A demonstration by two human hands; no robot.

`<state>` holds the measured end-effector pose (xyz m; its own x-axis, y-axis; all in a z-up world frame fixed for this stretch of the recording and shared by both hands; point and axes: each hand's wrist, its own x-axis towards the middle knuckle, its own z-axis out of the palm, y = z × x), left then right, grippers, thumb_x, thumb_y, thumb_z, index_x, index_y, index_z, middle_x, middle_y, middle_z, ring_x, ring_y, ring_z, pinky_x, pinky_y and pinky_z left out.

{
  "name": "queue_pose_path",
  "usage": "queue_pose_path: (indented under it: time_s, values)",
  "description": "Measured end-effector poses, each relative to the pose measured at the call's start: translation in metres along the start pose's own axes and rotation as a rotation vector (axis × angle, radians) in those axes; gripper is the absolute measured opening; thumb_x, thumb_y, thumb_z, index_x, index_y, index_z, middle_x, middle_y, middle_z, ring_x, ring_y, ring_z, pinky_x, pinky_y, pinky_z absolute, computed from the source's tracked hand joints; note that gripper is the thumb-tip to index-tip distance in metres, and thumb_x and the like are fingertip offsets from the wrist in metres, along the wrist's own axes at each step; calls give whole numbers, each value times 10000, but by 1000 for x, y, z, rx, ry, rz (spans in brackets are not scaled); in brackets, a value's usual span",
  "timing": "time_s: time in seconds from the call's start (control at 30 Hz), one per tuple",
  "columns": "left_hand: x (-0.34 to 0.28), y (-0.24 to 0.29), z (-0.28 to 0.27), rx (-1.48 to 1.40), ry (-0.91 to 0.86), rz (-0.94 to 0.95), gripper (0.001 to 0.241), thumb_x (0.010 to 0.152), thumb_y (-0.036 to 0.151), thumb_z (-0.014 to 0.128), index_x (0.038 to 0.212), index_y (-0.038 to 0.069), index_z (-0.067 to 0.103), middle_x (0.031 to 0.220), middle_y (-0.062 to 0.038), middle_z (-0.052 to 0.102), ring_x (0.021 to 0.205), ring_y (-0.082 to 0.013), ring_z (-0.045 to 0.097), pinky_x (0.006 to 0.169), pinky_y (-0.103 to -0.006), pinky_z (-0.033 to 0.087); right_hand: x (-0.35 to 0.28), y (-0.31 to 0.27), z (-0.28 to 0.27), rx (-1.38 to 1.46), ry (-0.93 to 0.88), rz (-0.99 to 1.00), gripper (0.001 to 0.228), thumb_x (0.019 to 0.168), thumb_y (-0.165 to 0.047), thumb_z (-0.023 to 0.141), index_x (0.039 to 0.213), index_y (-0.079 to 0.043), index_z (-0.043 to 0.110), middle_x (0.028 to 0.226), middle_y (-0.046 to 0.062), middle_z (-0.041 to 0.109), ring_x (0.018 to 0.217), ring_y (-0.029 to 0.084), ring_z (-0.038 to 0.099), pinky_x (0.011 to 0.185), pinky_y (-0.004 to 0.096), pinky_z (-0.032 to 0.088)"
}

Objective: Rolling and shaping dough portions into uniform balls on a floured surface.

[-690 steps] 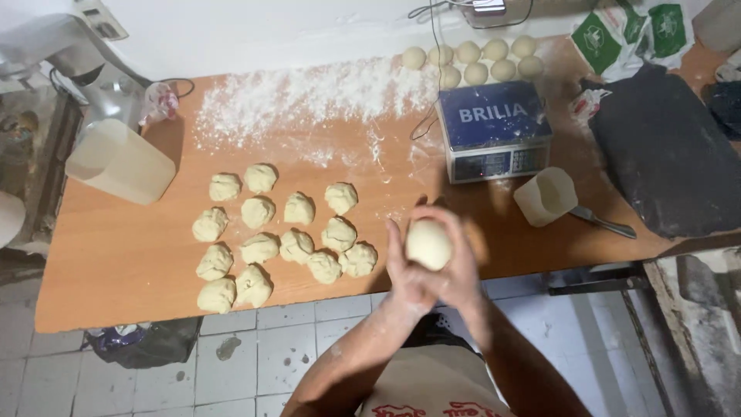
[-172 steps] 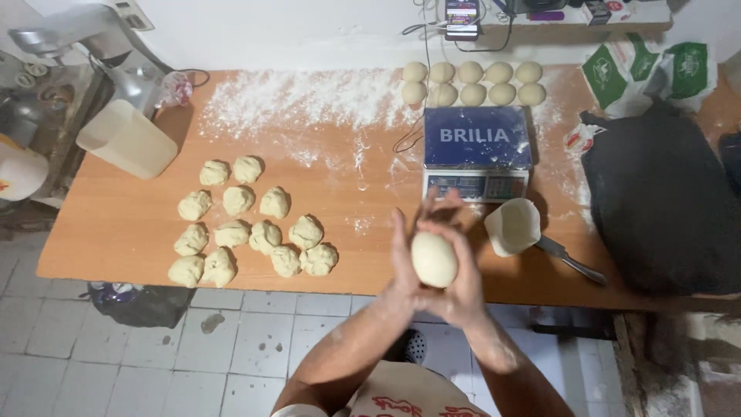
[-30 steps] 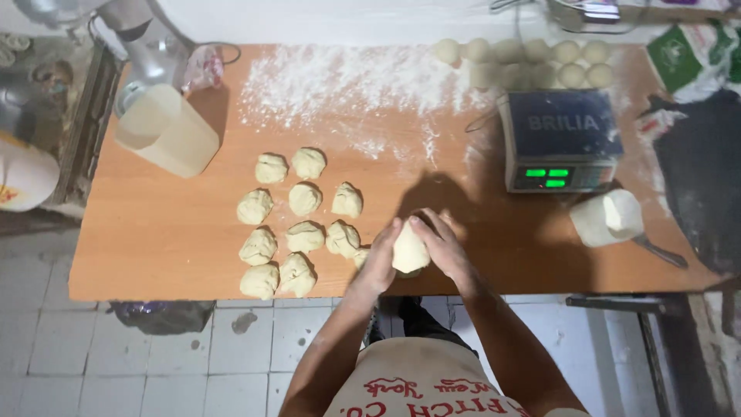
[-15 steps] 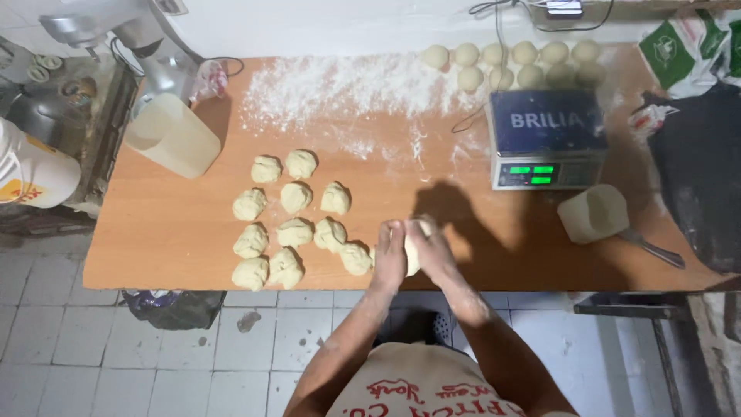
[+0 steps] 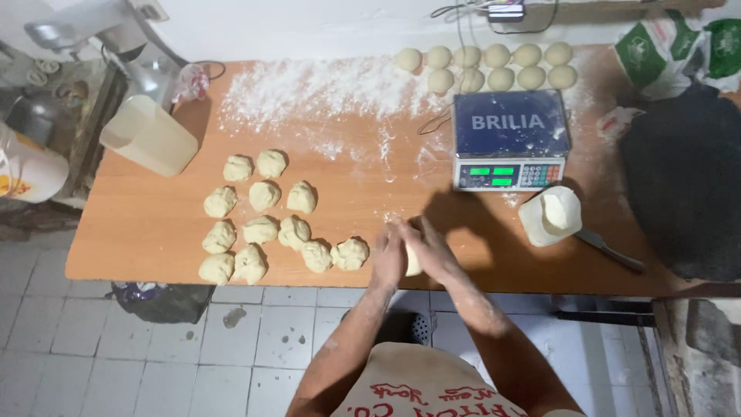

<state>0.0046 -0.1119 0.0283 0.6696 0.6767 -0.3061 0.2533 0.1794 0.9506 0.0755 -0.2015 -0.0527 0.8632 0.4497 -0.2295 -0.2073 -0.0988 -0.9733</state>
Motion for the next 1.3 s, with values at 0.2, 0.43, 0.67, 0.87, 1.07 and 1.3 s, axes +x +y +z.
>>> queue_pose_path:
  time_s: [0.2,0.43,0.67,0.87,1.07,1.3]
  values:
    - [27,-40,25,-422,-230,0,249,1038,248,487,1208,67,500,1244,-117,464,1132,-276,497,998,-473,443,-28,-57,0,-73,572,66,915,968,-651,577,1423,136,478,1477,360,455,1431,446,402,1181,508,350]
    - [23,-50,25,287,-130,-51,601,1018,560,394,1271,86,665,1317,-245,616,1332,-377,528,1143,-505,390,-39,-63,-19,-229,-44,177,843,1002,-649,437,1532,4,384,1584,306,313,1417,504,379,992,559,477]
    - [14,-25,30,-684,-153,-212,417,1089,330,431,1292,-10,564,1213,-190,620,1176,-299,579,1088,-470,455,-18,-42,-1,73,750,-173,475,1097,-452,497,1143,-25,701,1051,116,646,1069,212,579,985,386,481]
    - [23,-20,1,-179,5,-169,550,1015,509,501,1143,35,747,1124,-198,700,1136,-244,623,1036,-429,489,-11,-43,-25,-56,-49,396,1041,847,-862,450,1577,-122,381,1390,439,466,771,371,749,652,418,631]
    - [6,33,-18,-449,-257,-397,471,1046,482,488,847,105,687,708,-16,643,698,-157,651,647,-263,546,-14,-45,26,-117,335,57,297,952,-447,674,884,-161,721,651,42,654,552,151,625,427,284,522]
    - [68,-36,-33,-73,-345,-117,625,1020,667,391,1214,81,489,1183,-272,529,1171,-413,571,978,-510,526,16,-74,52,39,438,42,528,1003,-541,561,1188,-53,638,1071,176,678,987,288,668,769,416,554]
